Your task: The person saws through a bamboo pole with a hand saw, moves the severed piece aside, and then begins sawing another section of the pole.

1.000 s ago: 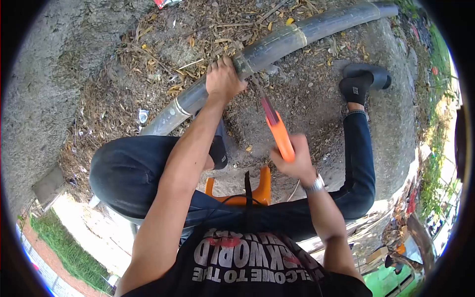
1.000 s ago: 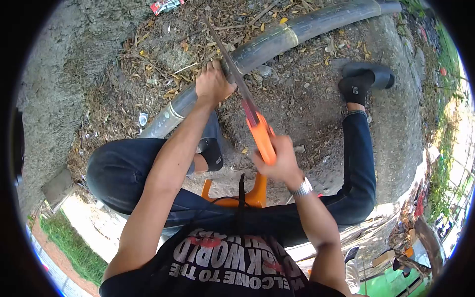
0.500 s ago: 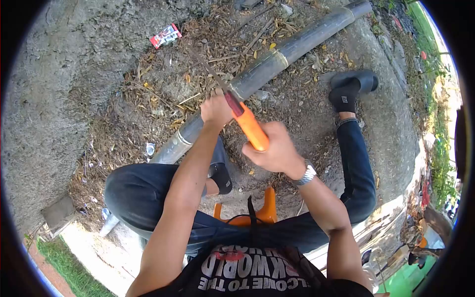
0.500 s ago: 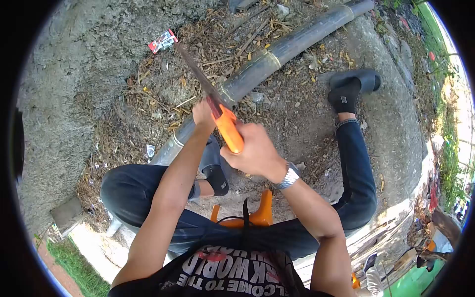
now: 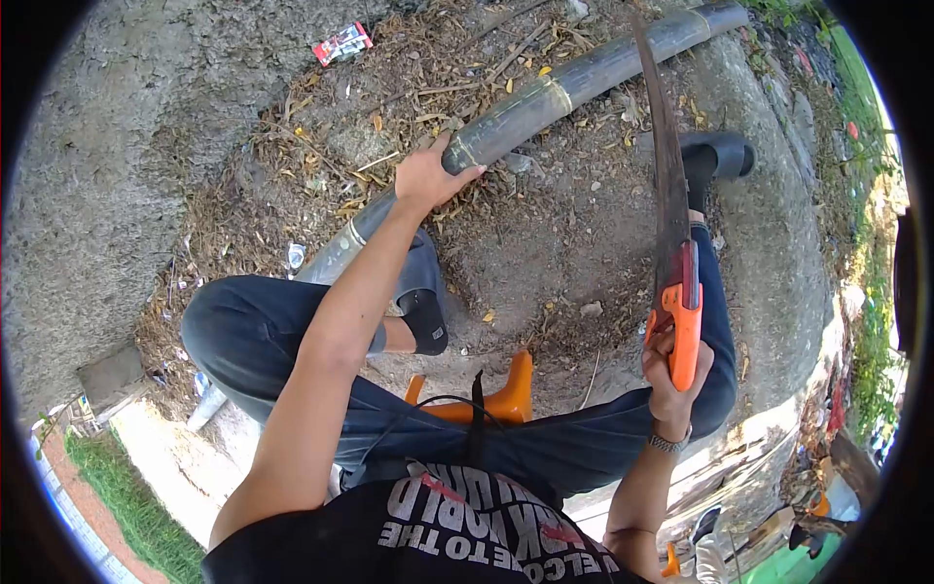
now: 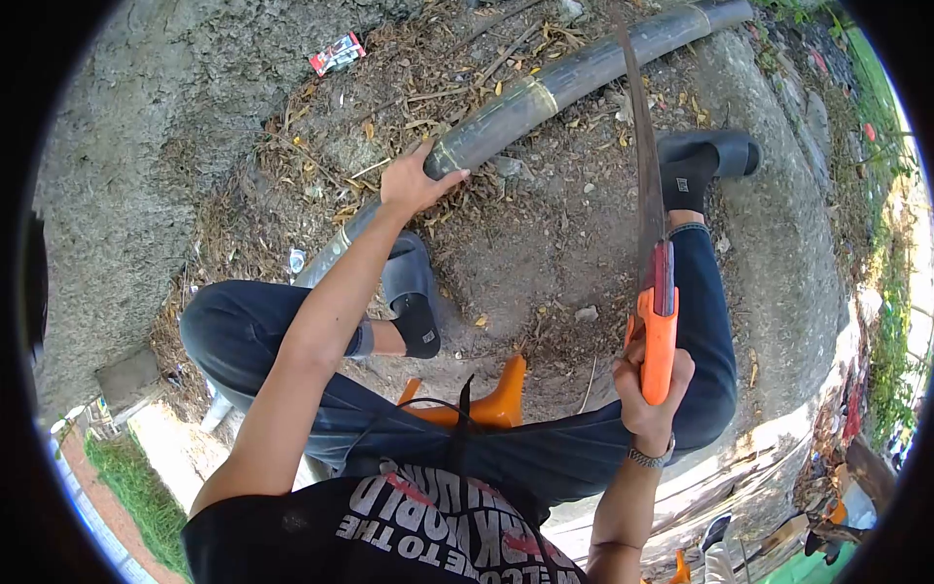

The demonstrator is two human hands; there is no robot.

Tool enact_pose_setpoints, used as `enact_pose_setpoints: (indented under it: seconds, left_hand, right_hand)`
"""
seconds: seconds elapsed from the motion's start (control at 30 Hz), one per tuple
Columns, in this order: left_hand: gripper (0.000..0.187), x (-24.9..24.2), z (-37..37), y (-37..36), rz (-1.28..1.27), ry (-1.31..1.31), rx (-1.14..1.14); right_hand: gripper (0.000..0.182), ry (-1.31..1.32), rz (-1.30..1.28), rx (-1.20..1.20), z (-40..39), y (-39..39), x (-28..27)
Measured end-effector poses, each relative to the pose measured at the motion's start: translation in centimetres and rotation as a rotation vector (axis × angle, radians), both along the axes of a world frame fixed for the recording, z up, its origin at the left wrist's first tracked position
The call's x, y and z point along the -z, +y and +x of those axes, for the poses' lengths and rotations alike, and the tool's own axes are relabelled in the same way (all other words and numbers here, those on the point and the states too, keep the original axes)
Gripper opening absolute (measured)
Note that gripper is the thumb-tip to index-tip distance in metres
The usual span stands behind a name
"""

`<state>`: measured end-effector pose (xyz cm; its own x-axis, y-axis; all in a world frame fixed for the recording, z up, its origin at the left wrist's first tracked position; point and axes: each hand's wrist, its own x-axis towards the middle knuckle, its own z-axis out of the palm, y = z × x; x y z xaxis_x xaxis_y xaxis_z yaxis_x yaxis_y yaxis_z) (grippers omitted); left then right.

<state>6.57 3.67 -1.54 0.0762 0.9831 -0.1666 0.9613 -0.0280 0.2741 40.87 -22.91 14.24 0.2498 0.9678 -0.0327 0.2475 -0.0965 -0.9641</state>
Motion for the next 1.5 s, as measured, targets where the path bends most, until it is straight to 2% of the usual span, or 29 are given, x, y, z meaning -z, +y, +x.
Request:
enact_pose_setpoints:
  seconds: [0.07, 0.1, 0.13, 0.2, 0.23, 0.33, 0.43, 0.5, 0.53, 0.6, 0.63, 0.67, 0.73, 0.77, 0.8, 0.87, 0.9, 1.07, 1.13, 1.2, 1.33, 1.4, 1.43, 1.5]
  left_hand:
    - [0.104, -0.2, -0.6, 0.8, -0.048, -0.022, 0.042]
    - [0.092, -0.4, -0.9, 1.2, -0.066, -0.005, 0.035]
    - [0.092, 0.5, -2.0, 2.2, -0.066, 0.003, 0.042]
    - [0.080, 3.0, -4.4, 4.7, -0.217, -0.349, -0.183]
    - [0.073, 2.8, -3.8, 4.6, -0.241, -0.069, -0.072]
    - [0.074, 2.1, -2.7, 2.7, -0.151, -0.161, -0.095]
    - [0.092, 0.7, -1.8, 1.4, -0.209, -0.087, -0.042]
    - [0.117, 0.2, -1.9, 1.5, -0.217, -0.061, 0.029]
    - [0.117, 1.0, -2.9, 2.0, -0.210, -0.063, 0.017]
    - [0.117, 2.5, -5.3, 3.3, -0.376, -0.341, 0.142]
    - [0.120, 2.1, -5.9, 4.1, -0.555, -0.328, 0.142]
    - [0.120, 1.7, -5.9, 4.4, -0.538, -0.336, 0.136]
    - [0.117, 1.1, -5.1, 4.3, -0.611, -0.089, 0.124]
    - [0.107, -0.6, -4.2, 2.9, -0.517, -0.056, 0.130]
    - [0.107, -1.8, -3.1, 1.6, -0.514, -0.068, 0.125]
    - [0.091, -2.6, -1.6, -1.1, -0.273, 0.223, 0.031]
    - [0.078, -2.4, -1.5, -2.0, -0.225, 0.211, 0.019]
    - [0.083, -1.1, -2.2, -2.1, -0.223, 0.165, -0.013]
    - [0.084, -0.8, -2.1, -2.8, -0.146, 0.157, -0.021]
    - [0.085, -0.8, -2.3, -2.5, -0.167, 0.135, -0.043]
    - [0.083, -0.7, -2.7, -2.4, -0.227, 0.085, -0.039]
    - [0.083, 0.2, -2.5, -3.2, -0.077, 0.084, -0.025]
    - [0.083, 0.5, -2.2, -3.5, -0.086, 0.082, -0.033]
    - [0.089, 1.2, -0.9, -4.4, 0.126, 0.113, -0.010]
  right_hand:
    - [0.018, 0.150, -0.155, 0.105, 0.1, -1.5, 2.2]
    - [0.017, 0.178, -0.145, 0.111, 0.0, -2.0, 3.0]
    - [0.017, 0.186, -0.145, 0.118, -0.3, -2.5, 3.7]
    - [0.016, 0.206, -0.159, 0.137, -1.1, -3.3, 5.0]
    - [0.016, 0.218, -0.168, 0.119, -1.4, -3.4, 5.3]
    - [0.017, 0.248, -0.100, 0.076, -2.7, -3.0, 5.7]
    - [0.018, 0.157, -0.083, -0.011, -3.2, -2.5, 6.3]
    - [0.019, 0.125, -0.060, -0.080, -3.7, -2.1, 6.6]
    - [0.019, 0.123, -0.055, -0.092, -3.9, -1.9, 6.6]
    - [0.019, 0.161, -0.072, -0.173, -4.3, -2.1, 6.6]
    - [0.020, 0.123, -0.068, -0.209, -4.2, -2.5, 7.5]
    - [0.021, 0.120, -0.061, -0.216, -4.7, -2.4, 7.0]
    - [0.021, 0.119, -0.069, -0.247, -5.3, -2.7, 7.2]
    - [0.021, 0.125, -0.091, -0.266, -5.6, -2.9, 7.0]
    - [0.021, 0.135, -0.123, -0.287, -5.8, -3.1, 6.9]
    - [0.022, 0.080, -0.078, -0.342, -6.0, -3.4, 7.7]
    - [0.022, 0.082, -0.087, -0.356, -6.1, -3.7, 8.0]
    - [0.020, 0.009, -0.144, -0.413, -6.5, -1.0, 8.1]
    - [0.018, 0.065, -0.176, -0.437, -6.2, -0.3, 9.2]
    - [0.015, 0.045, -0.095, -0.482, -6.3, 0.9, 9.8]
    - [0.015, 0.015, -0.122, -0.540, -6.8, 2.7, 9.8]
    - [0.015, 0.000, -0.111, -0.569, -7.2, 3.2, 10.1]
    - [0.015, 0.003, -0.101, -0.557, -7.5, 3.5, 10.2]
    - [0.014, 0.011, -0.111, -0.536, -7.6, 3.5, 10.9]
